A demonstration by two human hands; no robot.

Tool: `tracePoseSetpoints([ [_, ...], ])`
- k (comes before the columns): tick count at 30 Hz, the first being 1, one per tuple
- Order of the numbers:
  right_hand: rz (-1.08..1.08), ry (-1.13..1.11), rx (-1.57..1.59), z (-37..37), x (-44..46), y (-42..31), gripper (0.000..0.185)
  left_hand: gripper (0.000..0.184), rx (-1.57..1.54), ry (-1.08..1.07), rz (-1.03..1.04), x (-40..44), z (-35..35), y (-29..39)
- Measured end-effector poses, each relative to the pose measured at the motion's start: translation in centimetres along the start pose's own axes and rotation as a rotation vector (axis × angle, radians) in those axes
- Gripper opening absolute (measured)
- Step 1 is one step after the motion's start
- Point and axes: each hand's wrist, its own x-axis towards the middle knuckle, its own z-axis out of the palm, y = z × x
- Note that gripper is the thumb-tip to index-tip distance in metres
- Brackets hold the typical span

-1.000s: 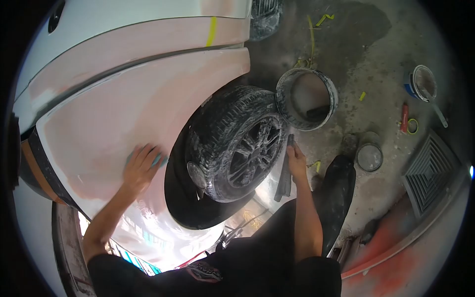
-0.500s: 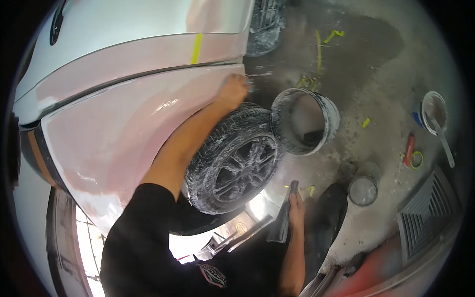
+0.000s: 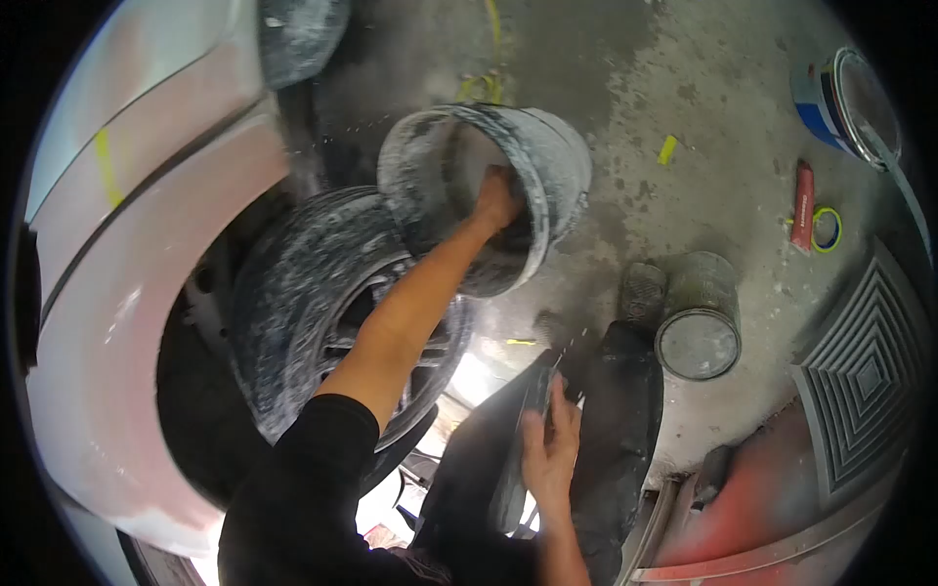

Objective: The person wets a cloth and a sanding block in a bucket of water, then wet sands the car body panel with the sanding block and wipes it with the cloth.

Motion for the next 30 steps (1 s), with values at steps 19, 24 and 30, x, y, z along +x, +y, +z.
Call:
tracePoseSetpoints([
  [19,-0.088,0.012,0.104,4.2,0.7,2.2,0.068,0.035,-0.363,0.251,0.146,-12.0,-19.3,2.9],
  [24,-0.169,0.026,0.225,12.7,-2.8,1.0,0.061,0.035,-0.167,0.45,0.307,-33.9,-42.8,7.7],
  [30,-0.677,-0.006,0.088,26.0,-10.6,-14.3,0.063,0.041,0.545,0.544,0.316,-54.4,-65.3,10.3],
])
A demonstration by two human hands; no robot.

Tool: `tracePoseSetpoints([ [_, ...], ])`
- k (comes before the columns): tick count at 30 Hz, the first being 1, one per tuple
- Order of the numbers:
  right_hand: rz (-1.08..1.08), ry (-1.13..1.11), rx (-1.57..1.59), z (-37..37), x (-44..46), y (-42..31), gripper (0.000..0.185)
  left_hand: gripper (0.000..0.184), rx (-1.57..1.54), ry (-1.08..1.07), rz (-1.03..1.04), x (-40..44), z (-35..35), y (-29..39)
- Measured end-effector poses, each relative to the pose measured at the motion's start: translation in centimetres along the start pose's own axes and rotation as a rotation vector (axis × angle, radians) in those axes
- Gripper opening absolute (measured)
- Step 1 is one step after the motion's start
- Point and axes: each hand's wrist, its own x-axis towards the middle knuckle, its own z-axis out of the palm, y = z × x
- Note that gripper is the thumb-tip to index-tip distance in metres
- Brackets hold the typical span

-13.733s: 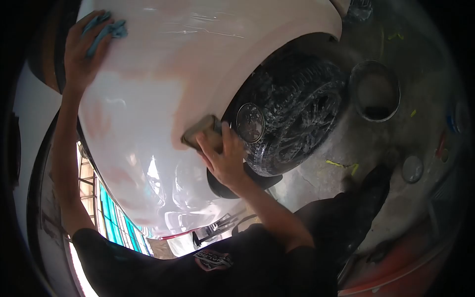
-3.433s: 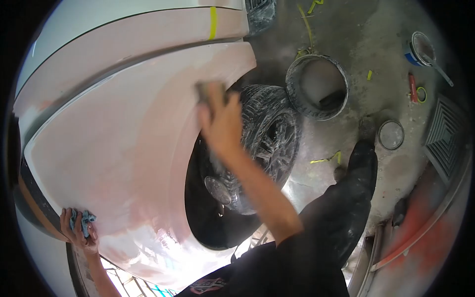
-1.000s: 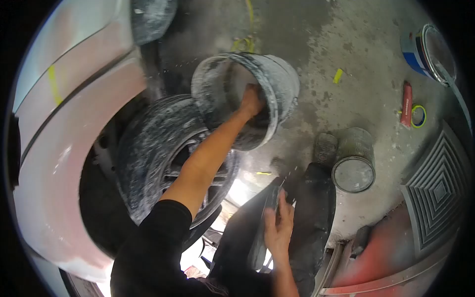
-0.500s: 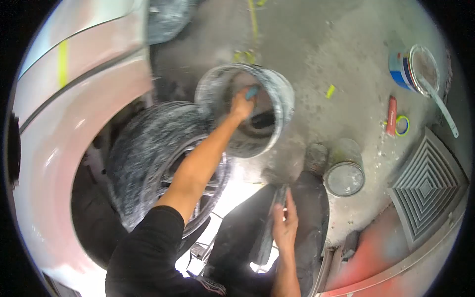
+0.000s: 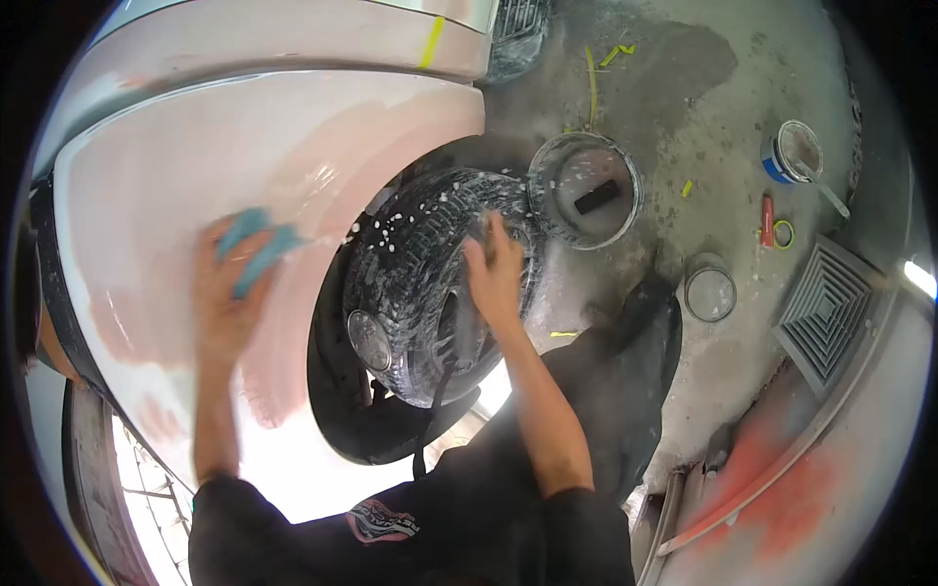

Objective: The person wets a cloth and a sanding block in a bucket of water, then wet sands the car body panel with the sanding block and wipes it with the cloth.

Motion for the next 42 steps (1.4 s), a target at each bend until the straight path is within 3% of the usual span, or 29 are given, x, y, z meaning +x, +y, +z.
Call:
tracePoseSetpoints([
  [3,-0.054,0.024,-0.04,5.3,4.4,-4.0,0.068,0.05,0.174,-0.097,0.029,-0.8,-8.3,-6.3],
  [6,-0.137,0.158,0.006,9.4,9.4,-5.8,0.069,0.045,0.606,-0.091,0.29,1.4,-14.6,-10.7],
  [9,-0.022,0.135,-0.025,11.5,11.1,-7.3,0.069,0.052,0.747,-0.114,0.362,3.3,-18.8,-14.5],
  [12,-0.17,0.103,-0.042,12.1,4.7,-11.6,0.067,0.042,0.469,-0.054,0.468,5.7,-19.2,-17.0],
  [14,-0.267,-0.098,-0.104,11.9,-0.9,-14.1,0.072,0.033,0.618,-0.124,0.509,6.7,-21.3,-18.5],
  [15,-0.283,-0.094,-0.078,11.9,-0.4,-14.0,0.071,0.031,0.69,-0.158,0.533,7.2,-22.4,-19.2],
  [18,-0.29,-0.035,-0.087,11.4,3.3,-12.8,0.068,0.029,0.605,-0.104,0.473,6.7,-22.1,-20.3],
  [22,0.178,0.049,-0.028,10.1,18.0,-5.4,0.066,0.029,0.494,-0.052,0.341,5.4,-21.7,-20.6],
  [25,0.156,0.034,-0.09,10.0,16.3,-6.2,0.068,0.029,0.649,-0.058,0.439,7.6,-21.0,-17.6],
  [27,-0.159,0.085,-0.104,11.6,8.7,-9.7,0.07,0.029,0.584,-0.053,0.423,7.8,-20.4,-17.0],
  [29,-0.324,-0.022,-0.109,12.0,1.2,-12.9,0.073,0.03,0.562,-0.058,0.389,7.2,-20.9,-18.1],
  [31,-0.326,-0.029,-0.056,11.6,2.2,-12.4,0.071,0.03,0.621,-0.086,0.379,7.0,-21.1,-18.0],
  [33,-0.306,0.101,-0.055,11.0,9.1,-9.4,0.068,0.03,0.732,-0.119,0.401,7.7,-21.6,-17.0],
  [37,0.188,0.11,-0.016,10.0,20.9,-2.4,0.065,0.031,0.869,-0.119,0.443,8.5,-21.4,-16.2],
  [40,-0.018,0.074,-0.108,10.2,14.4,-6.6,0.068,0.038,0.953,-0.138,0.418,8.2,-21.2,-15.8],
  [42,-0.264,0.057,-0.072,11.5,6.5,-11.1,0.074,0.034,0.844,-0.15,0.435,8.3,-21.5,-15.9],
])
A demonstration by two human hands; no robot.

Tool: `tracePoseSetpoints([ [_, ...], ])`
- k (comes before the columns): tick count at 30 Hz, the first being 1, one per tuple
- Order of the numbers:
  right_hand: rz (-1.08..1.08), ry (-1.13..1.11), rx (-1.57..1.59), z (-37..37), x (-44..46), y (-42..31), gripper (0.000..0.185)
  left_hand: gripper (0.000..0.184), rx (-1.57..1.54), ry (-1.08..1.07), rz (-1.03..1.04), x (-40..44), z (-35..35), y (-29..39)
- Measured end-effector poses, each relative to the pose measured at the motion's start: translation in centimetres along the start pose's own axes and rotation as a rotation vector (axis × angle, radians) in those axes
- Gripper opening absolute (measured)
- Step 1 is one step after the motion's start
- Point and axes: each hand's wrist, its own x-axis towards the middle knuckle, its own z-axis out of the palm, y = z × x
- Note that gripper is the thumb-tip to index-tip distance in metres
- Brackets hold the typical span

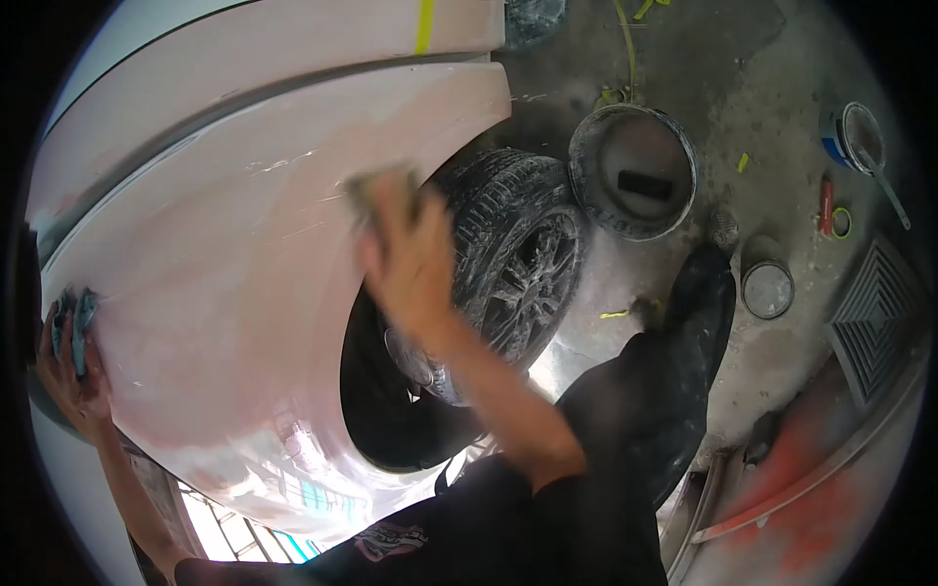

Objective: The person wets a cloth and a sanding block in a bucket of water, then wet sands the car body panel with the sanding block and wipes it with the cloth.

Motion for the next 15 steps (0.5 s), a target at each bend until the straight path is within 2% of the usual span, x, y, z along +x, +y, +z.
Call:
tracePoseSetpoints([
  [1,-0.064,-0.032,-0.005,0.1,-2.9,-2.1,0.074,0.033,-0.023,0.008,0.008,0.0,0.1,-0.3],
  [3,-0.036,-0.088,-0.011,0.0,-2.8,-1.8,0.072,0.033,-0.04,0.013,0.02,-0.4,0.3,-0.9],
  [5,0.07,-0.017,-0.048,-0.6,2.9,2.1,0.065,0.033,-0.046,-0.002,0.036,-0.1,0.4,-1.2],
  [7,0.289,0.056,0.002,0.2,9.0,9.7,0.063,0.033,-0.052,-0.005,0.038,0.1,0.0,-1.1],
  [10,0.415,-0.037,-0.078,-1.2,11.3,11.4,0.062,0.037,-0.039,0.033,0.03,-0.1,0.7,-0.8],
  [11,0.316,-0.009,-0.062,-0.7,9.3,10.5,0.062,0.036,-0.039,0.043,0.029,-0.2,0.7,-0.5],
  [13,0.16,-0.04,-0.061,-0.9,3.6,2.3,0.063,0.034,-0.036,0.046,0.032,0.0,0.7,0.1],
  [14,-0.004,-0.01,-0.041,-0.1,0.5,0.3,0.068,0.033,-0.037,0.039,0.019,-0.3,0.6,-0.4],
  [15,0.041,-0.054,0.077,0.0,-0.7,-0.7,0.071,0.033,-0.039,0.034,0.007,-0.9,0.6,-1.2],
])
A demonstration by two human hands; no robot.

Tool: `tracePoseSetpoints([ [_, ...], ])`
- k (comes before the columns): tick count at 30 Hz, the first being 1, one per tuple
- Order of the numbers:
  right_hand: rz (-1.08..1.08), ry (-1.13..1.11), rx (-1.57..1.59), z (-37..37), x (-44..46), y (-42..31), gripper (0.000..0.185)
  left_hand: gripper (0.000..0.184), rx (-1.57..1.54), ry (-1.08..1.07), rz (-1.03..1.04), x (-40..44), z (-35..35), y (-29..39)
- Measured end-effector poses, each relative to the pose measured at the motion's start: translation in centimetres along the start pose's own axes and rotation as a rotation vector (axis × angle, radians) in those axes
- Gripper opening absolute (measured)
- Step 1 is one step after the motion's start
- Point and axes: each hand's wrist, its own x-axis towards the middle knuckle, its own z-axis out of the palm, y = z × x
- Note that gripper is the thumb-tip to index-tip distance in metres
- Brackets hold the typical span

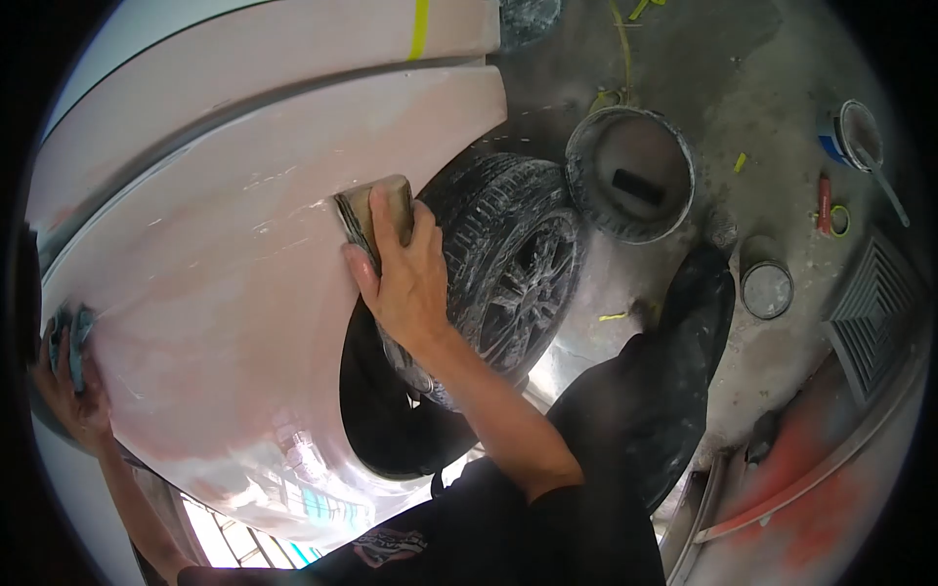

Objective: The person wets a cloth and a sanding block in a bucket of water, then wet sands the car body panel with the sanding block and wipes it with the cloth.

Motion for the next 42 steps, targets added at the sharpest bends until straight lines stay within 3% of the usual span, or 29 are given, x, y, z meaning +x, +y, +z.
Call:
tracePoseSetpoints([
  [2,-0.079,0.057,-0.103,-0.6,2.8,2.6,0.07,0.033,0.014,-0.028,0.023,-0.3,0.0,-0.7],
  [4,0.209,0.054,-0.055,-1.7,8.8,7.7,0.067,0.033,0.043,-0.041,0.058,0.0,-0.1,-0.8],
  [6,0.342,0.06,-0.066,-2.7,13.4,11.2,0.064,0.032,0.049,-0.037,0.05,0.3,-0.2,-0.4],
  [9,0.309,0.098,-0.078,-1.8,10.5,9.5,0.064,0.033,0.055,-0.021,0.028,1.2,-0.4,1.0],
  [11,0.138,0.005,-0.092,-1.6,4.6,2.1,0.066,0.035,0.088,-0.043,0.062,1.1,-0.3,1.0],
  [12,-0.087,0.057,-0.115,-0.1,0.9,0.0,0.072,0.035,0.07,-0.036,0.035,0.7,-0.4,1.0],
  [13,-0.072,-0.025,-0.046,-0.2,-1.7,-2.1,0.075,0.035,0.058,-0.02,0.006,0.5,-0.1,1.0],
  [16,-0.084,-0.029,-0.148,-0.8,1.7,1.4,0.071,0.031,-0.009,0.01,-0.004,0.2,0.2,0.3],
  [19,0.234,0.114,-0.129,-1.5,11.3,9.8,0.063,0.031,0.018,0.002,-0.004,0.4,0.2,0.7],
  [22,0.373,0.049,-0.167,-2.6,13.0,10.3,0.064,0.028,0.095,0.007,-0.022,1.4,-0.3,1.7],
  [24,0.202,0.011,-0.153,-2.0,7.7,4.6,0.059,0.029,0.112,0.009,-0.036,1.3,-0.1,2.1],
  [26,-0.1,0.044,-0.161,0.1,0.9,-1.1,0.069,0.03,0.116,-0.009,-0.022,1.3,-0.4,2.0],
  [27,-0.119,-0.035,-0.096,0.1,-1.0,-2.6,0.074,0.03,0.053,0.012,-0.026,0.8,-0.2,1.5],
  [30,-0.087,0.025,-0.181,-0.4,2.9,1.5,0.071,0.031,-0.059,0.029,0.0,-0.1,0.7,0.0],
  [34,0.408,0.028,-0.065,-2.8,13.9,11.5,0.063,0.031,0.026,0.006,0.004,0.8,-0.1,0.7],
  [38,0.167,-0.007,-0.082,-1.8,5.4,3.7,0.063,0.032,0.071,0.013,-0.04,1.5,-0.5,2.1],
  [40,-0.133,-0.031,-0.13,-0.2,-2.3,-2.4,0.068,0.032,0.076,0.016,-0.038,1.1,-0.6,1.9],
  [42,-0.144,-0.091,-0.123,-0.4,-2.3,-2.2,0.069,0.032,0.047,0.024,-0.02,0.6,-0.3,1.2],
])
